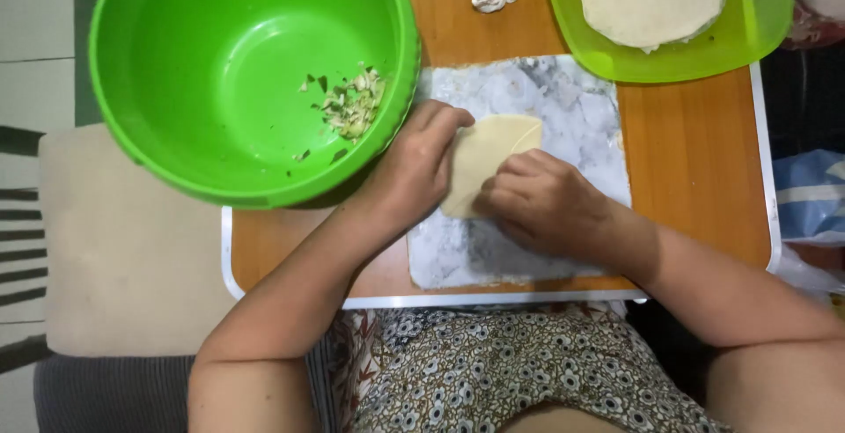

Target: Rolling and preparing stuffed pastries on a work table.

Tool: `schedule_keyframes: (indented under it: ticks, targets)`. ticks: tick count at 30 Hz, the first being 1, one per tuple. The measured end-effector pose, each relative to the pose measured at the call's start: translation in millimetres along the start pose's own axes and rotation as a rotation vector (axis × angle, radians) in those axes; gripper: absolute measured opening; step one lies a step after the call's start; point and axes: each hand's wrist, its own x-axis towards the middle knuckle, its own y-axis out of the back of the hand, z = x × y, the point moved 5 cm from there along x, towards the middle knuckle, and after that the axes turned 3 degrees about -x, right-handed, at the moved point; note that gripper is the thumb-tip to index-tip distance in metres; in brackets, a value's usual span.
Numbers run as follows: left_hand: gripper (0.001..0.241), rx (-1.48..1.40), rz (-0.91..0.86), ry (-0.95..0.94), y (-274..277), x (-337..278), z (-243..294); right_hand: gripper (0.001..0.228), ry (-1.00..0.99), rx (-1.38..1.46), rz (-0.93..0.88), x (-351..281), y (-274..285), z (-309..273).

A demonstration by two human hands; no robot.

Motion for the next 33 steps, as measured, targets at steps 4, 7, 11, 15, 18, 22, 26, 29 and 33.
schedule_keyframes:
  ticks: [4,7,11,15,18,22,26,29,33]
  targets:
    - [0.017,0.155,-0.056,-0.042,6.1,-13.9,28.6,0.018,-0.055,-0.001,0.055,-3.6,-2.3,4.0]
    - [0.008,0.325,-0.143,-0.105,1.1,-41.3,57.2,0.018,-0.066,0.02,0.083,-6.1,-4.2,11.4]
    - [0.029,0.281,-0.142,-0.158,-16.7,-67.5,82.8,0.018,-0.206,0.159,0.033,-4.1,-6.2,24.5]
    - [0.048,0.31,-0.133,-0.101,-41.1,-77.3,71.7,0.018,-0.38,0.409,-0.116,-0.3,-15.5,44.8]
    - [0.055,0.366,-0.095,-0.084,-47.8,-80.1,69.7,0.011,-0.312,0.154,-0.187,14.0,-20.6,59.0]
    - [0.064,0.412,-0.047,-0.075,-56.6,-84.3,69.1,0.01,-0.06,0.071,-0.069,49.6,-13.0,36.0]
    - [0.067,0.486,0.01,-0.057,-61.6,-87.2,66.5,0.018,0.15,-0.042,-0.137,60.9,-20.6,23.1]
    - [0.064,0.506,0.019,-0.04,-66.3,-89.4,62.3,0.02,0.148,-0.094,-0.215,63.3,-24.6,23.8]
    - [0.06,0.481,0.004,0.024,-65.6,-89.2,60.7,0.006,0.077,-0.142,-0.249,59.7,-23.1,27.6]
